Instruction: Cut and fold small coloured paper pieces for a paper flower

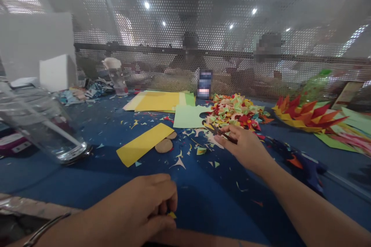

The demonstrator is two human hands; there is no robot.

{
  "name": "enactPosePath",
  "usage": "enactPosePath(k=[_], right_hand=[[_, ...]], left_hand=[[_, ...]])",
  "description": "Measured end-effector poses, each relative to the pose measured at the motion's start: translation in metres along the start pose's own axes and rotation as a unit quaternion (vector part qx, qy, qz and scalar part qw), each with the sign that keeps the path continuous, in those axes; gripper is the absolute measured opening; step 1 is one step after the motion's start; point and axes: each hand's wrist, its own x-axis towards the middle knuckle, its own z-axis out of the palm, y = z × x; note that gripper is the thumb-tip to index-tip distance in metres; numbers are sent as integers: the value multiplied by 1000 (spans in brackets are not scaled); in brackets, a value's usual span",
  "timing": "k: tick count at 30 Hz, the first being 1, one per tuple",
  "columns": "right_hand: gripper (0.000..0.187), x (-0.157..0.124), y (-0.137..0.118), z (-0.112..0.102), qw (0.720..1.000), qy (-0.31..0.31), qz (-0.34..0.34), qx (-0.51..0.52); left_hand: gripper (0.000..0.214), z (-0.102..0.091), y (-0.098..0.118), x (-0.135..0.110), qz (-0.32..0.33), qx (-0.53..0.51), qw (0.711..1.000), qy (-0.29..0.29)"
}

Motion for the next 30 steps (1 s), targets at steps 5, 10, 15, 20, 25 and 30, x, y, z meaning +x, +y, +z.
enactPosePath(k=[5, 10, 15, 20, 25, 30], right_hand=[[29, 0, 0, 1, 1000, 2, 8, -17], [29, 0, -1, 2, 1000, -6, 10, -27], [27, 1, -1, 2, 1000, 0, 4, -16], [29, 1, 0, 3, 999, 1, 11, -31], [29, -1, 1, 3, 1000, -4, 20, -14], [29, 1, 1, 6, 1000, -4, 9, -20]], left_hand=[[12, 4, 0, 4, 42, 42, 998, -6], [13, -15, 3, 8, 31, 43, 998, 40], [18, -17, 4, 0, 14, 2, 999, -37], [18, -3, 4, -4, 31, 39, 999, -6], [16, 2, 5, -5, 48, 56, 997, -9], [10, -20, 5, 18, 64, 65, 994, 65]])
